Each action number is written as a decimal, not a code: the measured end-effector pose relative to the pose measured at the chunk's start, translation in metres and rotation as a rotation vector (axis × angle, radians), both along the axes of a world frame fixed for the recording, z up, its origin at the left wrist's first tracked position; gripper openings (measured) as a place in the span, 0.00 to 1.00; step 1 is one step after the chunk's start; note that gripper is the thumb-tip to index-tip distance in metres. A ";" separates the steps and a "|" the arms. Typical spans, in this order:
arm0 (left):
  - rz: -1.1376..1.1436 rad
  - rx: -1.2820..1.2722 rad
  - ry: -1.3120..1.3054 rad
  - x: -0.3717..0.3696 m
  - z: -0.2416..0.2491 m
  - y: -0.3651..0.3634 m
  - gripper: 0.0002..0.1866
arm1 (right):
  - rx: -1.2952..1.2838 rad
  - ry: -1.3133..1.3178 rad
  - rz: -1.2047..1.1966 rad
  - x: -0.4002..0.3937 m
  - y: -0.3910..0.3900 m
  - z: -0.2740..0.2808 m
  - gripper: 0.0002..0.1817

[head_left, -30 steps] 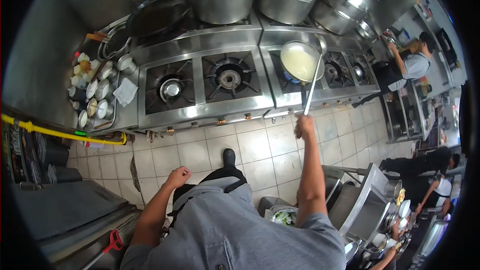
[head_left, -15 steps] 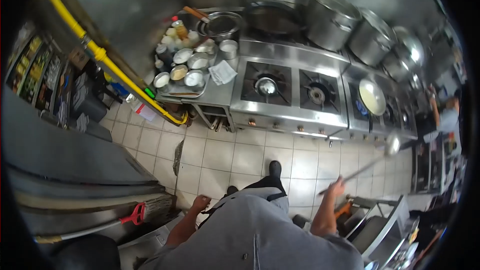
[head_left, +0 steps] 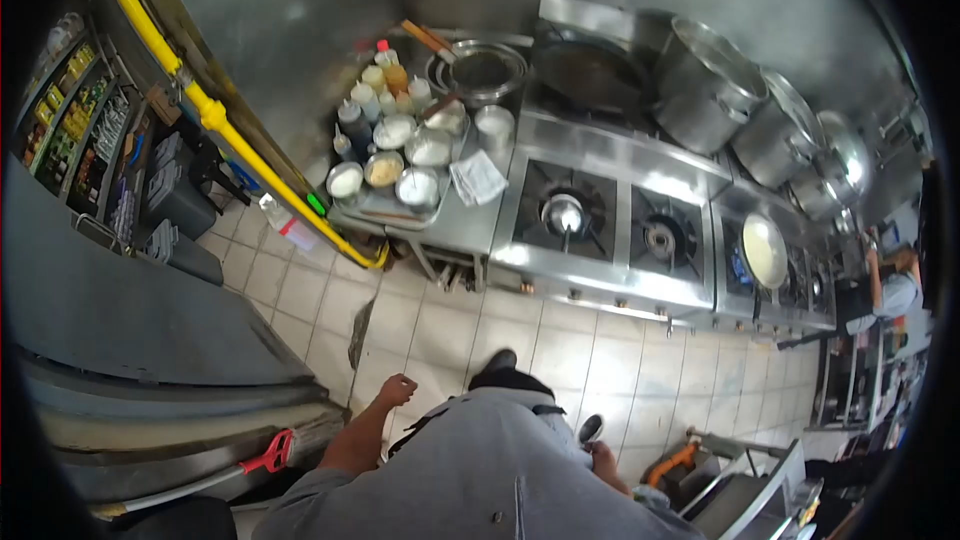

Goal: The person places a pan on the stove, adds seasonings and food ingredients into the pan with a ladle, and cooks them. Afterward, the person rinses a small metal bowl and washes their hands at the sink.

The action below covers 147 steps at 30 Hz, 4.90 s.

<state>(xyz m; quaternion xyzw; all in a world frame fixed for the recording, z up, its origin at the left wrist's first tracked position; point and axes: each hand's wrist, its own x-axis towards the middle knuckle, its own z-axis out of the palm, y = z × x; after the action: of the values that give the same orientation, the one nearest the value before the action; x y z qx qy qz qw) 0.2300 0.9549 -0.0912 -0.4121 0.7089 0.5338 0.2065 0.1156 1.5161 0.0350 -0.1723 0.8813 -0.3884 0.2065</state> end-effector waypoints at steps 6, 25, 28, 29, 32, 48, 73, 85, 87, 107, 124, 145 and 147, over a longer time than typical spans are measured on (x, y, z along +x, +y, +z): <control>-0.237 -0.019 0.247 -0.200 0.041 0.004 0.14 | -0.400 -1.312 -0.893 -0.088 -0.028 -0.182 0.09; -1.478 0.175 -0.133 -0.479 0.083 -0.036 0.16 | 0.163 -0.743 -1.269 0.056 -0.359 -0.196 0.17; -1.643 0.173 -0.212 -0.476 0.080 -0.022 0.19 | 0.057 -0.783 -1.486 0.110 -0.443 -0.293 0.20; -1.667 0.174 -0.231 -0.477 0.079 -0.014 0.20 | -0.064 -0.798 -1.646 0.124 -0.467 -0.283 0.19; -1.689 0.311 -0.205 -0.460 0.069 0.013 0.23 | -0.711 -0.857 -2.233 0.141 -0.526 -0.202 0.13; -1.710 0.322 -0.225 -0.421 0.082 0.121 0.30 | -1.205 -0.851 -2.453 0.154 -0.343 -0.121 0.10; -1.611 0.081 0.071 -0.385 0.059 0.383 0.18 | -0.991 -0.995 -1.964 0.190 -0.083 -0.136 0.15; -1.889 -0.124 -0.201 -0.470 0.023 0.569 0.13 | -1.115 -1.101 -2.235 0.183 -0.059 -0.131 0.13; -1.853 0.104 -0.022 -0.474 0.021 0.610 0.16 | -1.061 -1.136 -2.257 0.172 -0.035 -0.126 0.13; -2.692 0.576 0.877 -0.325 0.179 0.715 0.46 | -0.012 -0.748 -1.072 0.020 0.217 0.139 0.30; -1.519 -0.217 0.143 -0.324 -0.003 0.331 0.23 | 0.483 -0.582 -0.501 0.206 0.093 -0.216 0.15; -0.789 -0.089 -0.076 -0.261 0.038 -0.076 0.13 | 0.189 0.838 -1.753 0.004 -0.060 0.162 0.52; -0.795 -0.053 -0.009 -0.277 0.043 -0.084 0.13 | 0.311 0.706 -1.694 -0.008 -0.078 0.113 0.26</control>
<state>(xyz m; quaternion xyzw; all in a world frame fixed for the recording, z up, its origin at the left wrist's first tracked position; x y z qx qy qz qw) -0.0471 0.8706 -0.0482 -0.1132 0.8258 0.3920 0.3893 0.1078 1.4380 0.1482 0.4498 0.7671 -0.2124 -0.4052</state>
